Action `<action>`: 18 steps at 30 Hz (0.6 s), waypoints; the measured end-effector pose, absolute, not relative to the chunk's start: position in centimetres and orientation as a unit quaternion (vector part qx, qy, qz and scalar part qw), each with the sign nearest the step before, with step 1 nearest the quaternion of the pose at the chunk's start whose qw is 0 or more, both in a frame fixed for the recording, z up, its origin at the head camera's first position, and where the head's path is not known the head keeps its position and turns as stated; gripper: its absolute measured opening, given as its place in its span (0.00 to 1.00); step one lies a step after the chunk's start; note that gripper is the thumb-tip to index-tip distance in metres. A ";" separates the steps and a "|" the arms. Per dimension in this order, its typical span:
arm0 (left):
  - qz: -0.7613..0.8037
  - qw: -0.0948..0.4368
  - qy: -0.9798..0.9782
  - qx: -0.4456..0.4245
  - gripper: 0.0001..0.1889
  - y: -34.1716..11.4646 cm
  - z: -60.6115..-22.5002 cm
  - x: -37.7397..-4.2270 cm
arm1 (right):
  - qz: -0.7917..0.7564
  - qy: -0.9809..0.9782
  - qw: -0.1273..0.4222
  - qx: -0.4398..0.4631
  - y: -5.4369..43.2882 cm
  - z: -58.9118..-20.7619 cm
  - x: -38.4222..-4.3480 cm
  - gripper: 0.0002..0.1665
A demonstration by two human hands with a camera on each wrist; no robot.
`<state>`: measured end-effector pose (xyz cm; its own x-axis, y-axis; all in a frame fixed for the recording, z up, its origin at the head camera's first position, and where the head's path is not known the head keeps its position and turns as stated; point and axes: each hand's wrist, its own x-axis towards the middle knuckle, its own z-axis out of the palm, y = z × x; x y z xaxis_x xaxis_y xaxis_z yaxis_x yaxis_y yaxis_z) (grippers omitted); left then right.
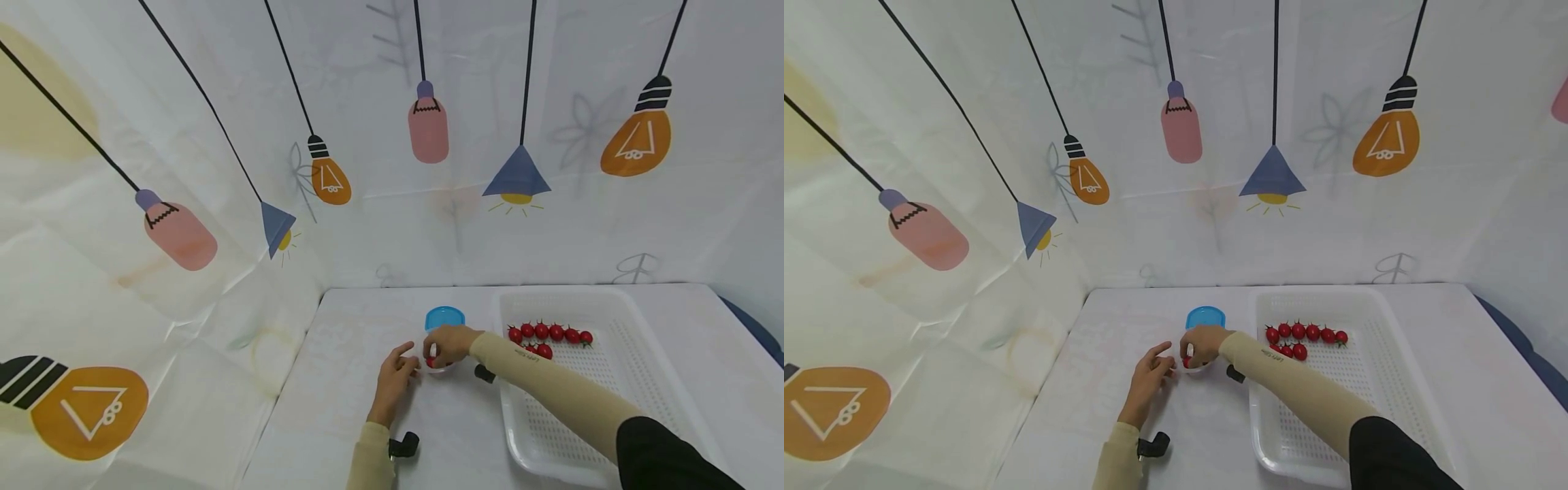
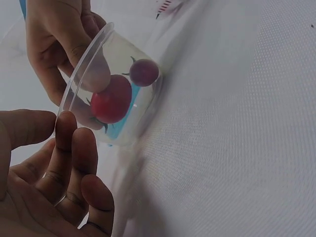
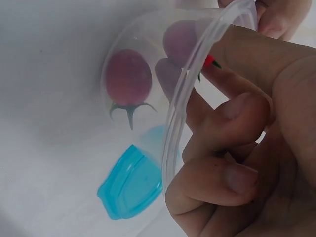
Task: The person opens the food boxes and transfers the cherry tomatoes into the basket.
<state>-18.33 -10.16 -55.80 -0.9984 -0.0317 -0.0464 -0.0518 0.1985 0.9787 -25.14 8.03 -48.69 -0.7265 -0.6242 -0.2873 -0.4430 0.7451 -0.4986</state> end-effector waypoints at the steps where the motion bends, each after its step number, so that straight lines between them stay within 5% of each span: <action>1: 0.631 0.007 0.775 -0.027 0.22 -10.1 -55.8 -18.3 | -0.212 0.905 0.229 -0.291 8.1 -48.6 -25.2 0.10; 18: 0.640 0.028 0.768 -0.017 0.23 -9.8 -51.0 -16.3 | -0.257 0.896 0.208 -0.297 9.2 -46.2 -25.3 0.14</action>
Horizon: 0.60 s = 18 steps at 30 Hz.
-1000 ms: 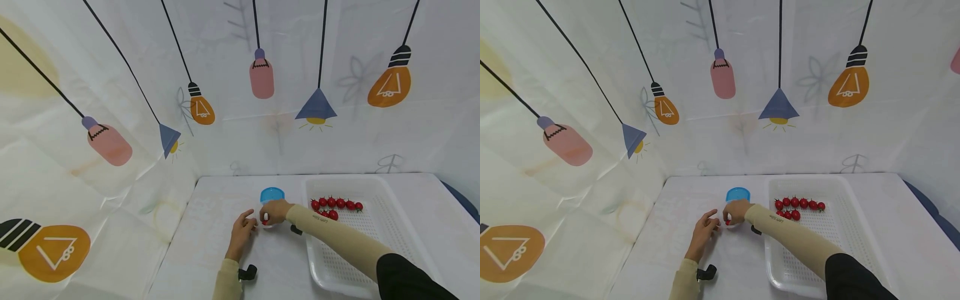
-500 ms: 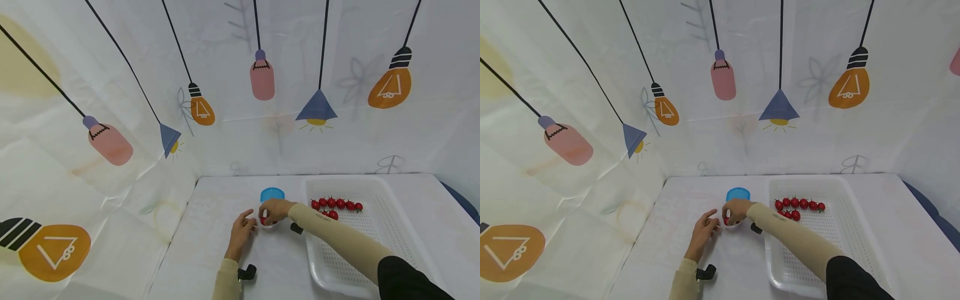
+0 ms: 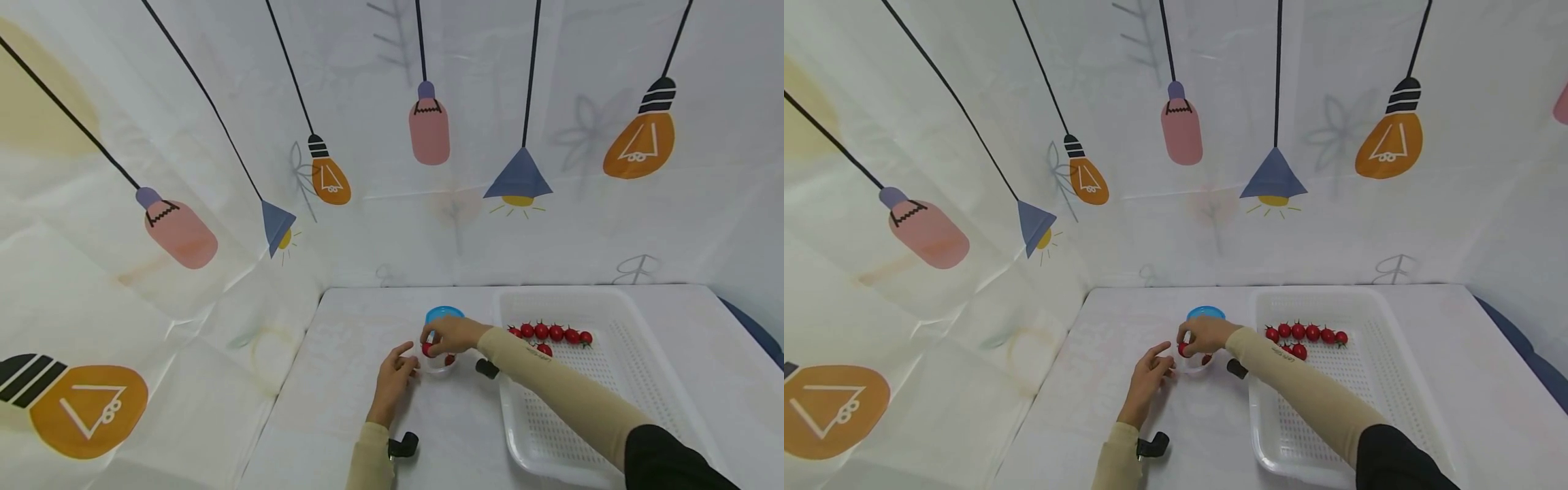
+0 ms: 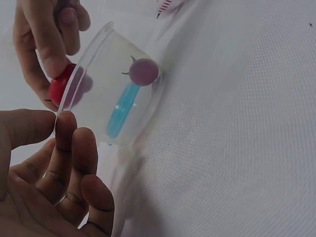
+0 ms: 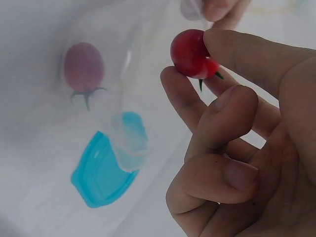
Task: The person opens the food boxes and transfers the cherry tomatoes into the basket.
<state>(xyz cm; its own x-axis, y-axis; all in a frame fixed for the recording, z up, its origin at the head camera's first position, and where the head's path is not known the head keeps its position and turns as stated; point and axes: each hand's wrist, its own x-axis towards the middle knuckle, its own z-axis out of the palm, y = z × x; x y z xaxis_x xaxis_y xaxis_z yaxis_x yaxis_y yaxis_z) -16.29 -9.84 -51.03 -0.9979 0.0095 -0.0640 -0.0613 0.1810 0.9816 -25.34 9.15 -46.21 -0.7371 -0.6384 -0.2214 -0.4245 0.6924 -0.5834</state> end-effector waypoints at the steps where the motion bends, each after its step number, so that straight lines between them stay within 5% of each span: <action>1: 0.640 0.028 0.768 -0.016 0.23 -9.9 -51.1 -16.3 | -0.257 0.896 0.199 -0.303 9.3 -45.9 -25.3 0.14; 8: 0.634 0.021 0.772 -0.044 0.21 -10.2 -55.7 -18.4 | -0.290 0.889 0.138 -0.326 10.6 -44.4 -25.5 0.14; 18: 0.626 0.018 0.778 -0.048 0.21 -10.2 -55.8 -18.5 | -0.309 0.899 0.105 -0.291 12.3 -42.8 -25.0 0.18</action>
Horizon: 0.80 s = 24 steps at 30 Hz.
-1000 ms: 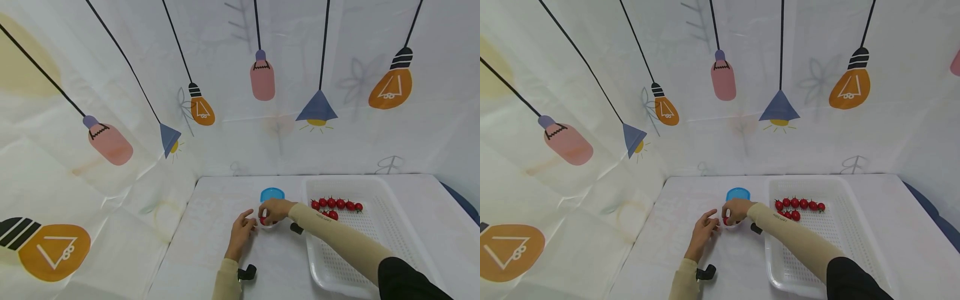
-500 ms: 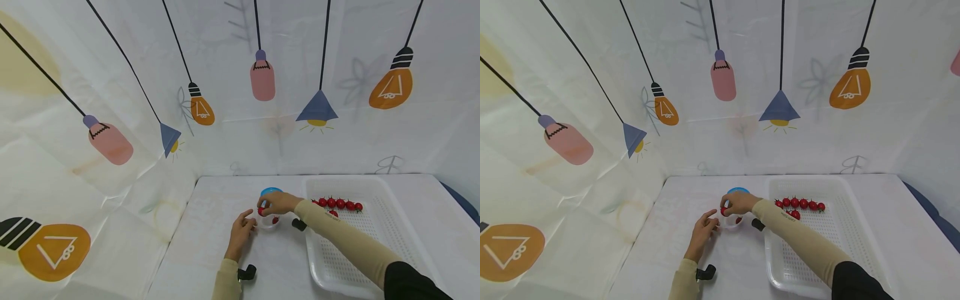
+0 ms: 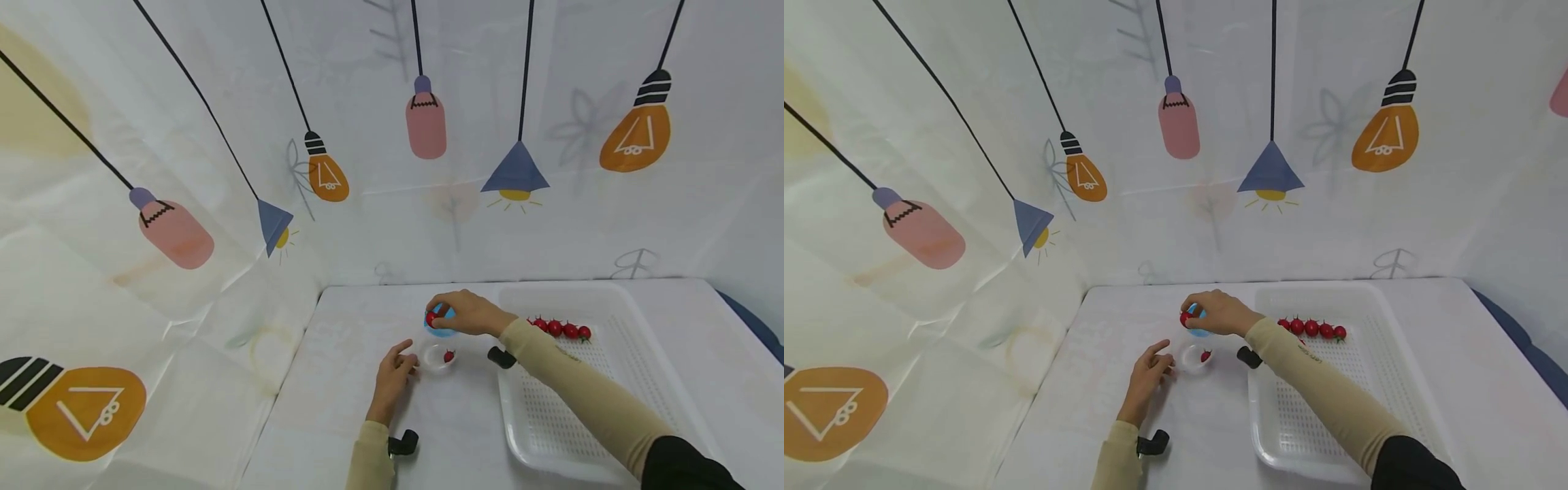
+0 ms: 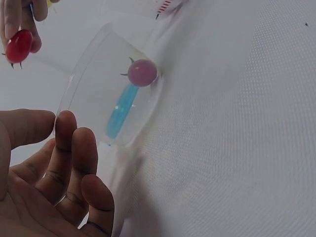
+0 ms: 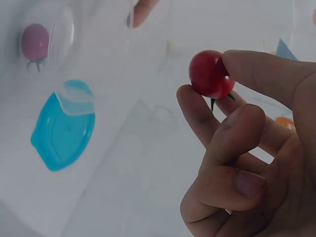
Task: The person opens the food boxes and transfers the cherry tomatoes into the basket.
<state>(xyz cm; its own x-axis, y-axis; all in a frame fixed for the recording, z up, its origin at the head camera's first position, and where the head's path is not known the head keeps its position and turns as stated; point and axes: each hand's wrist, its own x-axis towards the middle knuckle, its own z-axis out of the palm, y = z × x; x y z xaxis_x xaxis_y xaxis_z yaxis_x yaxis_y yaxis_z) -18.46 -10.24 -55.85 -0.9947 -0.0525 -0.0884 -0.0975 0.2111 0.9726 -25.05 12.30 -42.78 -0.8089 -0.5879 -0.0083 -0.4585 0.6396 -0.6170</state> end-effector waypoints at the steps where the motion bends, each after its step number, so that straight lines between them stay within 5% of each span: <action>1: 0.625 0.016 0.779 -0.049 0.21 -10.2 -55.8 -18.4 | -0.311 0.900 0.100 -0.288 12.5 -42.6 -25.0 0.18; 24: 0.618 0.025 0.783 -0.068 0.20 -10.0 -55.4 -18.0 | -0.320 0.912 0.050 -0.252 19.6 -41.1 -22.9 0.24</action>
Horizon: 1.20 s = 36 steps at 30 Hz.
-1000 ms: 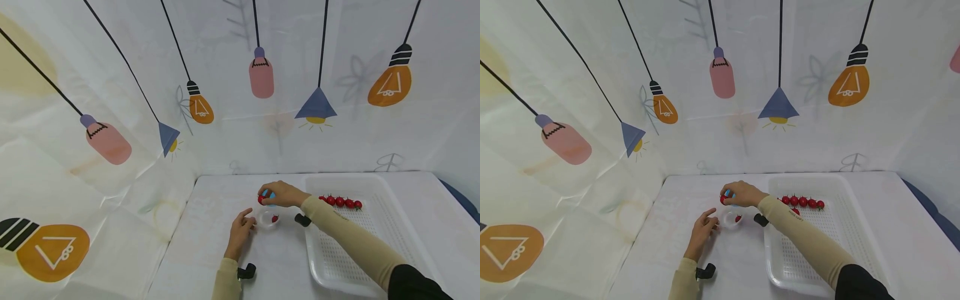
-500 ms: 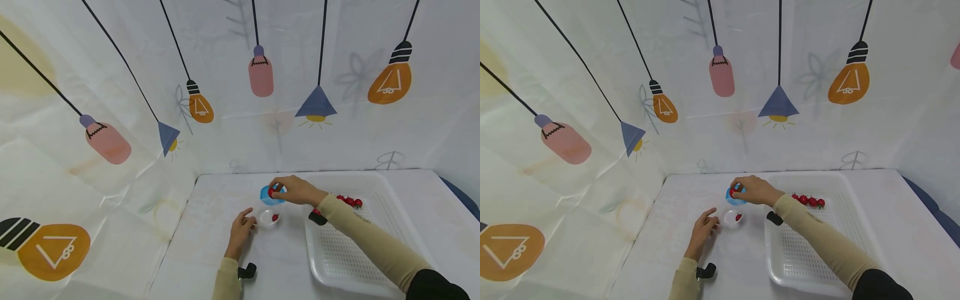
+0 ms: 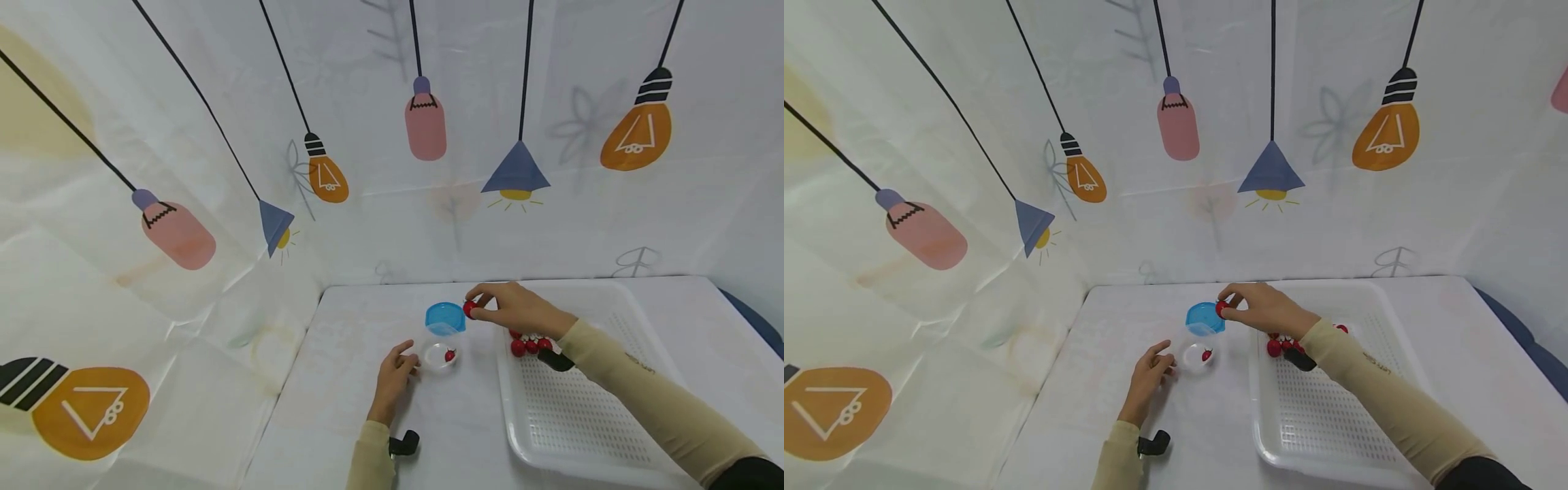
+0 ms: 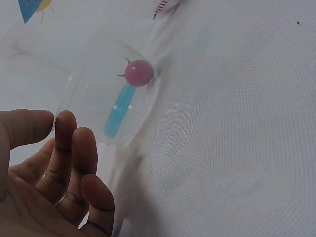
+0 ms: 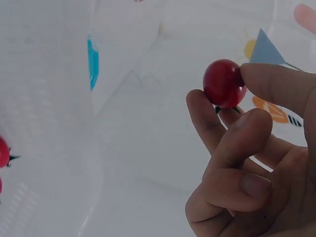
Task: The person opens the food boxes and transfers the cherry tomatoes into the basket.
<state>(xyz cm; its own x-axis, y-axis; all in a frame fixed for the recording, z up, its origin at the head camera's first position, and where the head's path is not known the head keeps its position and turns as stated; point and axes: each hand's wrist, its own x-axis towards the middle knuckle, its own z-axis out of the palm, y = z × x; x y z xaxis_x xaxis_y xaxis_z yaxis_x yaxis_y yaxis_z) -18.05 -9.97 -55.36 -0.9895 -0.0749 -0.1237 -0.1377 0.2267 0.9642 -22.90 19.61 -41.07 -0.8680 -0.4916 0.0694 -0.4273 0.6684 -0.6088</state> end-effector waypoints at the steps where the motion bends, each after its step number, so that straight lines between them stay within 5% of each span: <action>1: 0.618 0.026 0.783 -0.068 0.20 -10.0 -55.4 -18.1 | -0.319 0.913 0.048 -0.250 20.0 -41.0 -22.9 0.25; 19: 0.614 0.024 0.786 -0.063 0.20 -10.2 -56.0 -18.5 | -0.313 0.928 0.012 -0.200 26.9 -42.0 -22.4 0.25; 36: 0.615 0.026 0.786 -0.064 0.20 -10.0 -55.6 -18.3 | -0.322 0.933 0.041 -0.157 30.9 -44.9 -21.4 0.25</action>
